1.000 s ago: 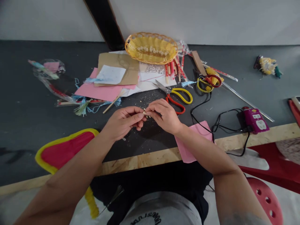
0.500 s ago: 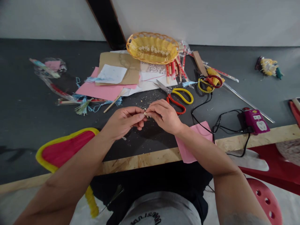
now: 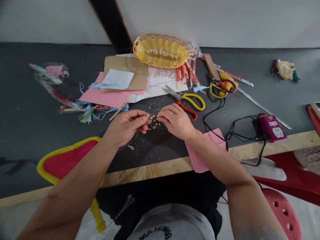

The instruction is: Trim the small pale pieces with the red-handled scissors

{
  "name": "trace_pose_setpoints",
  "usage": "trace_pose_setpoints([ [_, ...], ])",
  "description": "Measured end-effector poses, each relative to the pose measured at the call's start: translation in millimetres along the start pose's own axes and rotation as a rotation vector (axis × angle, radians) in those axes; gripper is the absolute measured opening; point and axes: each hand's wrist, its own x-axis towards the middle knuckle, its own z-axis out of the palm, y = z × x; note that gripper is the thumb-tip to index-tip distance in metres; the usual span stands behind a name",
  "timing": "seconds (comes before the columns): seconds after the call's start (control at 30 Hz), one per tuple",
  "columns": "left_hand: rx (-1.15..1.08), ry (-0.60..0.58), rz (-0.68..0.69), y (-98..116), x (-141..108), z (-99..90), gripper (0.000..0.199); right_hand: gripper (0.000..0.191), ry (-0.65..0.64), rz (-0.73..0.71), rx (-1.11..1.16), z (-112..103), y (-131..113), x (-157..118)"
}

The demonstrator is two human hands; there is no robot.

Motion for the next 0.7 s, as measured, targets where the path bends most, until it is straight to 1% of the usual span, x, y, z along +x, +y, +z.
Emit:
trace_pose_setpoints([
  [0.1,0.009,0.106,0.042,-1,5,-7.2,0.032,0.023,-0.114,0.019,-0.133,2,4,0],
  [0.17,0.001,0.122,0.041,-2,6,-9.6,0.034,0.024,-0.162,0.038,-0.192,4,4,0],
  [0.23,-0.009,0.108,0.028,-4,7,-9.7,0.036,0.026,-0.159,0.035,-0.213,3,6,1],
  [0.33,-0.016,0.102,0.009,-4,6,-7.9,0.039,0.03,-0.06,0.055,-0.25,-7,13,2],
  [0.4,-0.019,0.112,-0.001,-2,5,-6.9,0.041,0.028,0.019,0.128,-0.32,-18,21,0],
  [0.47,-0.019,0.121,-0.004,-1,4,-6.5,0.041,0.021,0.022,0.24,-0.426,-27,31,-4],
  [0.57,0.0,0.143,0.005,0,4,-7.1,0.041,0.036,-0.031,0.391,-0.556,-33,45,-11],
  [0.7,0.011,0.185,0.028,-2,5,-8.6,0.042,0.051,-0.101,0.448,-0.572,-33,54,-13],
])
